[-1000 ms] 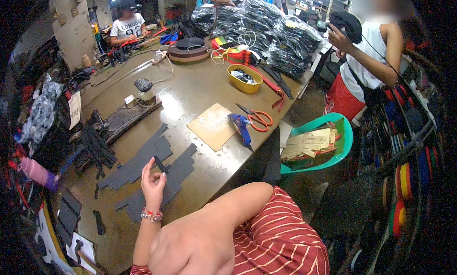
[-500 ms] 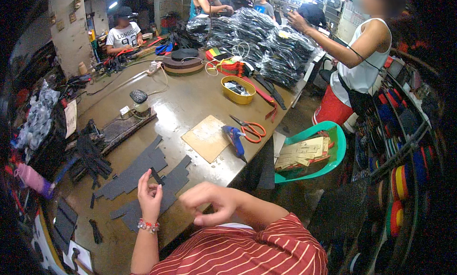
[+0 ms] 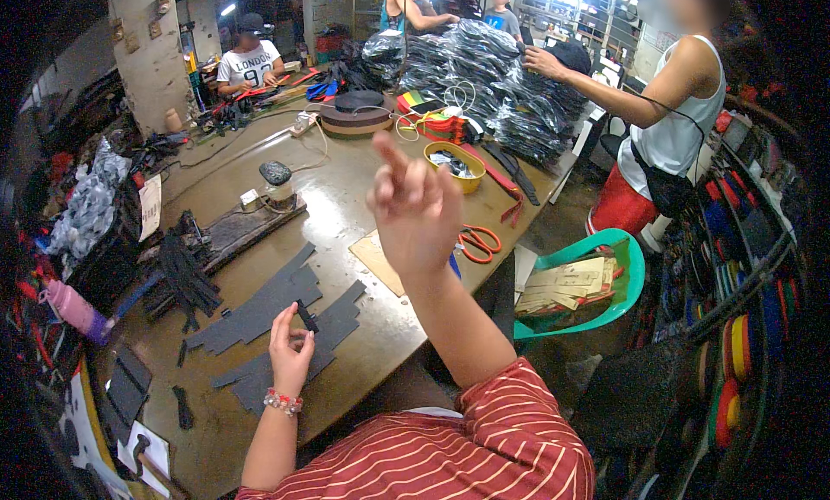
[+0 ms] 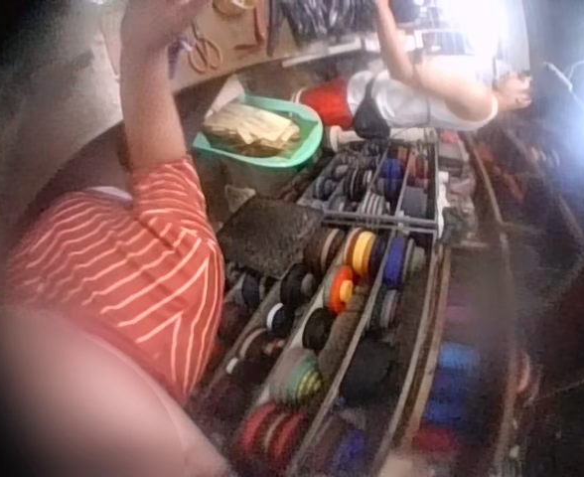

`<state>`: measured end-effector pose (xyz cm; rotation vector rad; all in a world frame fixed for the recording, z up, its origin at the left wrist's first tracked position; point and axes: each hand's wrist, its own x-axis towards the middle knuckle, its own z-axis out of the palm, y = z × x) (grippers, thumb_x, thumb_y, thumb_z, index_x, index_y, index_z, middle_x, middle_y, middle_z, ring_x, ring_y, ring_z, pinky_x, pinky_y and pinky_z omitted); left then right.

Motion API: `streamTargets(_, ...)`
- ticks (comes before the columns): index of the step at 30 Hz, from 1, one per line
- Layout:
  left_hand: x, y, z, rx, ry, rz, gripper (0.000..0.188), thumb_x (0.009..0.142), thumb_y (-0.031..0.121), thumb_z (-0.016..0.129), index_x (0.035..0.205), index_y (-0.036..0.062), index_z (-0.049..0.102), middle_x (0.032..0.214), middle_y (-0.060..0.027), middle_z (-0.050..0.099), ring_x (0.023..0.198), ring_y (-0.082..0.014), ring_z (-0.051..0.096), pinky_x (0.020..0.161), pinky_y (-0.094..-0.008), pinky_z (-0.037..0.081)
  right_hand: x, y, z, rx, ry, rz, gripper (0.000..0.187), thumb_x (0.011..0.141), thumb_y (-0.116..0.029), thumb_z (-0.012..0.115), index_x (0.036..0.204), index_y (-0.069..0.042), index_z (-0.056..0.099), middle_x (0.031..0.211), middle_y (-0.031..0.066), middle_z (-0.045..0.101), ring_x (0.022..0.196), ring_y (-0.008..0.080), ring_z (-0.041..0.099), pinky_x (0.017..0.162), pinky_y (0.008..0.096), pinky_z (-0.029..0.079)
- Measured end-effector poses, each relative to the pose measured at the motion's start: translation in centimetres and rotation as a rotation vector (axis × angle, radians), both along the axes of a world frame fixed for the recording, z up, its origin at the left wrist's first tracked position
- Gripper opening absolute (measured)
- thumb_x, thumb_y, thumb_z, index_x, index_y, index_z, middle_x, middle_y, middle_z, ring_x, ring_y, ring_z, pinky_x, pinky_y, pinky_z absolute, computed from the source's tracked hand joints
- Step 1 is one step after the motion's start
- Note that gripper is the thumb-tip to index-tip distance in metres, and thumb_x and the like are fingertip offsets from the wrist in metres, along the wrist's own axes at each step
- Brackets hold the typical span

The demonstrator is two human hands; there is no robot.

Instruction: The person assembles dark gray leather-like pieces on a workbench. They pick up small rectangular inserts, apply hot glue with a glue gun, and press the inserts onto larger cutouts. The person repeats this process for several pieces, aligning and securing them by hand.

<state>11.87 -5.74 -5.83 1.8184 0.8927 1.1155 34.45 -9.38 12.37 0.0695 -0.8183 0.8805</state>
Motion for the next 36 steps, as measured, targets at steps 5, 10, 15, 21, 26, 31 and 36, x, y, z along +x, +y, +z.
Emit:
streamTargets(5, -0.1, 0.0, 0.2, 0.021, 0.028, 0.006, 0.057, 0.077, -0.009, 0.058, 0.131, 0.0081, 0.048, 0.128, -0.0104, 0.046, 0.081, -0.0120, 0.061, 0.063, -0.0227, 0.053, 2.0, 1.7, 7.7, 0.275, 0.299, 0.530, 0.041, 0.084, -0.037, 0.053, 0.062, -0.006, 0.039, 0.130, 0.0169, 0.053, 0.066, 0.0166, 0.040, 0.058, 0.0284, 0.035)
streamTargets(10, 0.0, 0.0, 0.2, 0.008, -0.006, -0.007, 0.059, 0.077, -0.010, 0.059, 0.132, 0.0094, 0.048, 0.127, -0.0098, 0.047, 0.080, -0.0118, 0.060, 0.063, -0.0230, 0.053, 2.3, 1.9, 11.2, 0.408, 0.257, 0.417, 0.034, 0.084, -0.031, 0.052, 0.063, -0.008, 0.038, 0.134, 0.0185, 0.048, 0.066, 0.0159, 0.038, 0.061, 0.0291, 0.036)
streamTargets(15, -0.1, 0.2, 0.0, 0.064, 0.018, -0.009, 0.060, 0.077, -0.010, 0.058, 0.133, 0.0090, 0.047, 0.130, -0.0085, 0.044, 0.082, -0.0109, 0.059, 0.064, -0.0207, 0.051, 1.6, -0.8, 5.5, 0.208, 0.182, 0.268, 0.042, 0.089, -0.036, 0.048, 0.059, -0.007, 0.041, 0.133, 0.0187, 0.050, 0.062, 0.0142, 0.038, 0.056, 0.0266, 0.034)
streamTargets(21, 0.1, -0.1, -0.4, -0.009, -0.010, -0.011, 0.058, 0.077, -0.009, 0.059, 0.132, 0.0098, 0.048, 0.130, -0.0103, 0.045, 0.081, -0.0116, 0.060, 0.064, -0.0219, 0.053, 1.3, -4.6, -9.6, -0.404, 0.213, 0.102, 0.045, 0.092, -0.037, 0.046, 0.056, -0.011, 0.036, 0.074, 0.0053, 0.053, 0.053, 0.0106, 0.038, 0.044, 0.0230, 0.034)
streamTargets(26, 0.2, -0.2, -0.3, -0.056, -0.009, 0.004, 0.057, 0.078, -0.008, 0.060, 0.131, 0.0094, 0.048, 0.130, -0.0101, 0.046, 0.082, -0.0113, 0.061, 0.064, -0.0216, 0.053, 4.8, -7.8, -20.3, -1.106, -0.132, -0.906, 0.026, 0.088, -0.029, 0.062, 0.081, -0.008, 0.050, 0.079, 0.0073, 0.056, 0.064, 0.0121, 0.051, 0.053, 0.0280, 0.043)
streamTargets(31, 0.3, -0.3, -0.2, -0.111, -0.016, -0.028, 0.057, 0.078, -0.007, 0.061, 0.130, 0.0092, 0.049, 0.129, -0.0096, 0.046, 0.083, -0.0110, 0.061, 0.064, -0.0222, 0.053, 12.6, -4.1, -20.3, -1.265, -1.296, -1.297, 0.069, 0.072, -0.044, 0.075, 0.122, -0.004, 0.048, 0.106, 0.0219, 0.060, 0.101, 0.0356, 0.058, 0.087, 0.0424, 0.044)
streamTargets(36, -0.1, 0.0, 0.1, -0.080, -0.013, -0.001, 0.056, 0.078, -0.007, 0.061, 0.130, 0.0085, 0.049, 0.129, -0.0097, 0.046, 0.083, -0.0116, 0.061, 0.065, -0.0225, 0.053, 15.3, -0.4, -13.2, -1.357, -1.652, -1.126, 0.046, 0.087, -0.047, 0.055, 0.109, -0.006, 0.058, 0.095, 0.0256, 0.063, 0.093, 0.0382, 0.062, 0.079, 0.0466, 0.047)
